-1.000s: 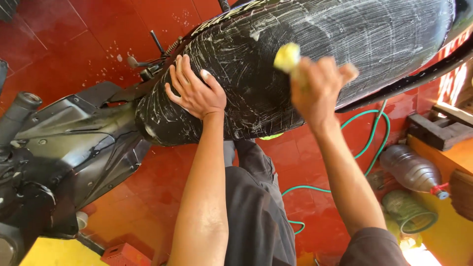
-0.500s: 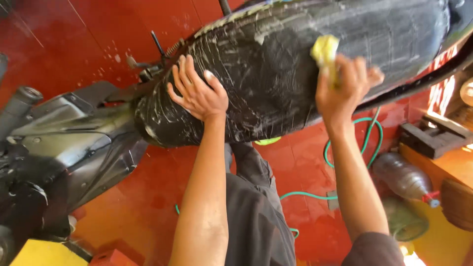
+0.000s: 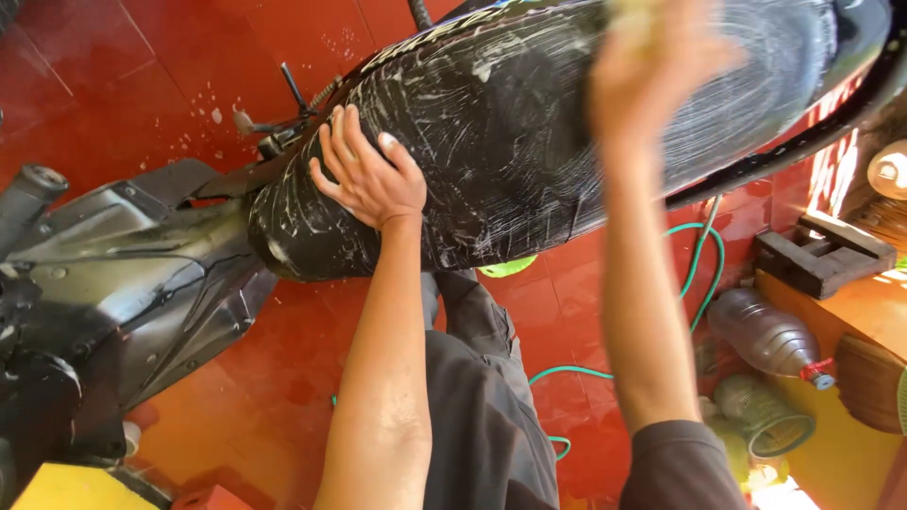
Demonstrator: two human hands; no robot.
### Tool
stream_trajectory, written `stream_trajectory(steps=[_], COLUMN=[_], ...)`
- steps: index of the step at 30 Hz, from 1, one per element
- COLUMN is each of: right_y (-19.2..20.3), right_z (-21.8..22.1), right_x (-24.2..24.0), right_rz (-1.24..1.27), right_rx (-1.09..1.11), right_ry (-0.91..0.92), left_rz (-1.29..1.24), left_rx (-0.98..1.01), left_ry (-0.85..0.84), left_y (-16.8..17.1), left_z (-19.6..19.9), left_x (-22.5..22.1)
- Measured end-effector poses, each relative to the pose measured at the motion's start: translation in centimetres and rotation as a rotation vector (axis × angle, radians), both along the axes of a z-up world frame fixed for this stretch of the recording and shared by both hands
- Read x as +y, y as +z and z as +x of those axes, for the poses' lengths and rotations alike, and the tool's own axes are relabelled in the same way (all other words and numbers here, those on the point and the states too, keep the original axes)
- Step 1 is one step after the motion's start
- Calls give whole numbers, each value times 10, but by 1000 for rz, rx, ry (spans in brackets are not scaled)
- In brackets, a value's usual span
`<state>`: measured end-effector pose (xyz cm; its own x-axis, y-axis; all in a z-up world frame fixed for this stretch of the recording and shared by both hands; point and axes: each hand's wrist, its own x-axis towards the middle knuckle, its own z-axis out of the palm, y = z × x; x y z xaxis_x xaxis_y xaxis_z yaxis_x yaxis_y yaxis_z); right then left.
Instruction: The person scrubs the seat of a black motorcycle with a yellow sponge and soapy water. They repeatedly dip the sponge into a green basin to reload soap and continue scrubbing the seat surface.
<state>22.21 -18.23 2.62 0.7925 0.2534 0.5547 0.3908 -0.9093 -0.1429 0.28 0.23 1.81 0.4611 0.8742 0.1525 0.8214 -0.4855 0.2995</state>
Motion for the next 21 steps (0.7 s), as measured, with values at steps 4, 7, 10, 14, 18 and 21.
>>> stream_trajectory(steps=[4,7,10,14,18,21], right_y=[22,33,52,54,58,80], right_z=[-100,-92,-34,-5,-92,-95], right_x=[56,45,17,-28,-66,-74], right_rz=[-38,158,161,102,-20,-34], right_rx=[356,328,264,296,495,565], right_ry=[338,371,216,107,159,183], left_rz=[92,134,81,79,60,51], left_rx=[-31,-38,-20,-22,-8,-6], left_ry=[-20,-22,-24,-23,-27,-20], left_y=[-12,-19,-8,2,0,1], left_z=[0,0,0,5,2,5], left_x=[1,3,-1,-3,-2,-2])
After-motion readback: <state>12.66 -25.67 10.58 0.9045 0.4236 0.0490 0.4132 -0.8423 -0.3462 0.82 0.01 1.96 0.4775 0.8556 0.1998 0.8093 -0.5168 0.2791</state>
